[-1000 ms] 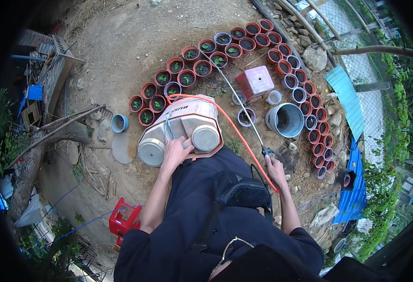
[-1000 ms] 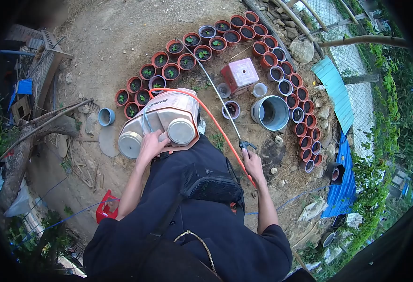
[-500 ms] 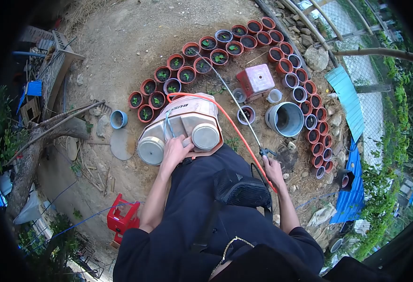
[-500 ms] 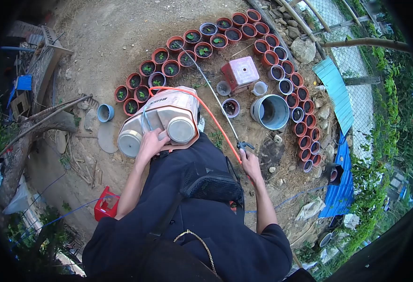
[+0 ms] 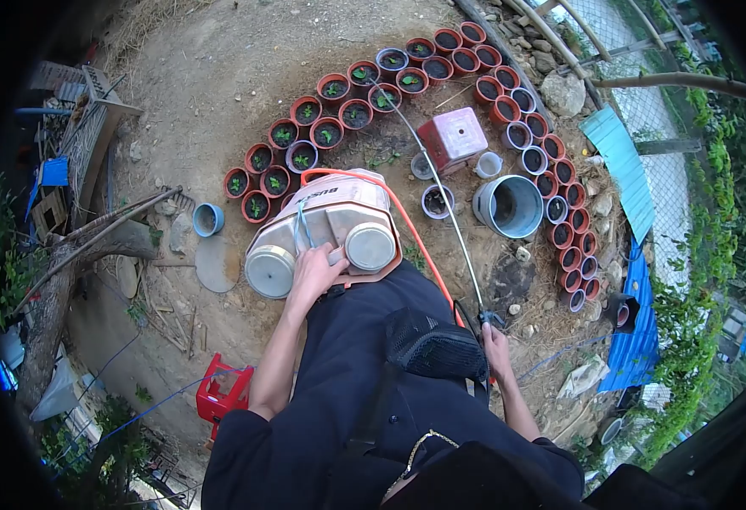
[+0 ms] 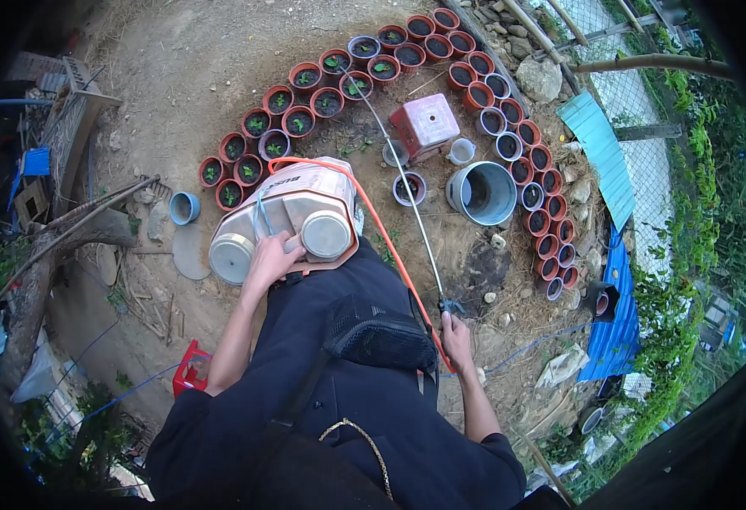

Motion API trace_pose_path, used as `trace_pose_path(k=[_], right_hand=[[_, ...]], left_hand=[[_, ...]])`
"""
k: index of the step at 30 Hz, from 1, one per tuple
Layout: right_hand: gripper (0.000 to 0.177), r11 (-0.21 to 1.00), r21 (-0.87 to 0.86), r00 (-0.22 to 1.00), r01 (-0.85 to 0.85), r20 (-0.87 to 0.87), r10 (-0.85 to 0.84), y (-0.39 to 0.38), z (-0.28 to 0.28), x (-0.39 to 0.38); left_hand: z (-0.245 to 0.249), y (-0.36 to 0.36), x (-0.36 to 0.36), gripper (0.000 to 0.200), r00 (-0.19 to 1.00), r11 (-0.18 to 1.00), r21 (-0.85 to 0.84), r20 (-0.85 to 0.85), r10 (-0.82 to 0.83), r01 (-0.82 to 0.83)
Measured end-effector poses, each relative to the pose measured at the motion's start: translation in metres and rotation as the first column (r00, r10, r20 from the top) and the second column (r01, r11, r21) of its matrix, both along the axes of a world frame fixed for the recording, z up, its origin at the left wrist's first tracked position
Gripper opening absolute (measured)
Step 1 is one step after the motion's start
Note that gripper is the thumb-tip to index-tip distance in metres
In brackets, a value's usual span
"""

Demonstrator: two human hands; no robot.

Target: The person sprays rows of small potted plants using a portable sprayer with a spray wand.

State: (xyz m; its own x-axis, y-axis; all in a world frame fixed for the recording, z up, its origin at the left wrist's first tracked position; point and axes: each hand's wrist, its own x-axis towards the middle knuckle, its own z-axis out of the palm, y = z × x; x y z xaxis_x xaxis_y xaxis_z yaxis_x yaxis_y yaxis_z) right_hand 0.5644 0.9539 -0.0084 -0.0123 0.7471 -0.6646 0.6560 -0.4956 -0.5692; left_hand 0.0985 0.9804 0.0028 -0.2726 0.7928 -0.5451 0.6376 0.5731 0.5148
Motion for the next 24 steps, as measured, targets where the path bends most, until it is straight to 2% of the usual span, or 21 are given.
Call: trace_pose_path(k=[2, 6, 8, 12, 15, 18, 19, 21, 24], right_hand=[[0.05, 0.996, -0.044, 0.996, 0.074, -0.047, -0.076, -0.008, 0.009, -0.003], [0.051, 0.993, -0.055, 0.993, 0.104, -0.051, -0.107, -0.019, 0.011, -0.002], [0.051, 0.998, -0.031, 0.999, 0.048, 0.014, -0.048, -0.028, 0.005, 0.006], [0.051, 0.993, -0.091, 0.997, 0.071, 0.03, -0.068, -0.042, 0.018, 0.015], [0.05, 0.99, -0.082, 0.993, 0.113, -0.023, -0.115, -0.059, 0.019, 0.019], [0.047, 0.967, -0.144, 0.973, 0.21, -0.061, -0.221, -0.069, 0.028, 0.015], [0.047, 0.965, -0.15, 0.973, 0.213, -0.059, -0.224, -0.07, 0.03, 0.016], [0.046, 0.988, -0.107, 0.993, 0.115, 0.002, -0.116, -0.069, 0.036, 0.015], [0.046, 0.981, -0.14, 0.991, 0.134, 0.022, -0.132, -0.065, 0.041, 0.008]], left_hand=[[0.001, 0.003, 0.004, 0.042, 0.997, 0.998, -0.016, -0.033, -0.063, 0.063], [-0.001, 0.008, 0.01, 0.042, 0.989, 0.991, 0.019, -0.071, -0.129, 0.13], [-0.001, 0.01, 0.012, 0.042, 0.984, 0.986, -0.022, -0.068, -0.165, 0.164], [-0.003, 0.013, 0.019, 0.039, 0.98, 0.982, -0.031, -0.056, -0.19, 0.188], [-0.003, 0.012, 0.022, 0.039, 0.979, 0.979, -0.044, -0.035, -0.203, 0.201], [-0.002, 0.013, 0.026, 0.038, 0.972, 0.971, -0.066, -0.031, -0.231, 0.229], [-0.001, 0.013, 0.029, 0.038, 0.97, 0.967, -0.081, -0.023, -0.243, 0.241], [-0.002, 0.013, 0.03, 0.037, 0.965, 0.96, -0.103, -0.011, -0.262, 0.259], [-0.003, 0.01, 0.031, 0.036, 0.963, 0.958, -0.101, 0.0, -0.269, 0.268]])
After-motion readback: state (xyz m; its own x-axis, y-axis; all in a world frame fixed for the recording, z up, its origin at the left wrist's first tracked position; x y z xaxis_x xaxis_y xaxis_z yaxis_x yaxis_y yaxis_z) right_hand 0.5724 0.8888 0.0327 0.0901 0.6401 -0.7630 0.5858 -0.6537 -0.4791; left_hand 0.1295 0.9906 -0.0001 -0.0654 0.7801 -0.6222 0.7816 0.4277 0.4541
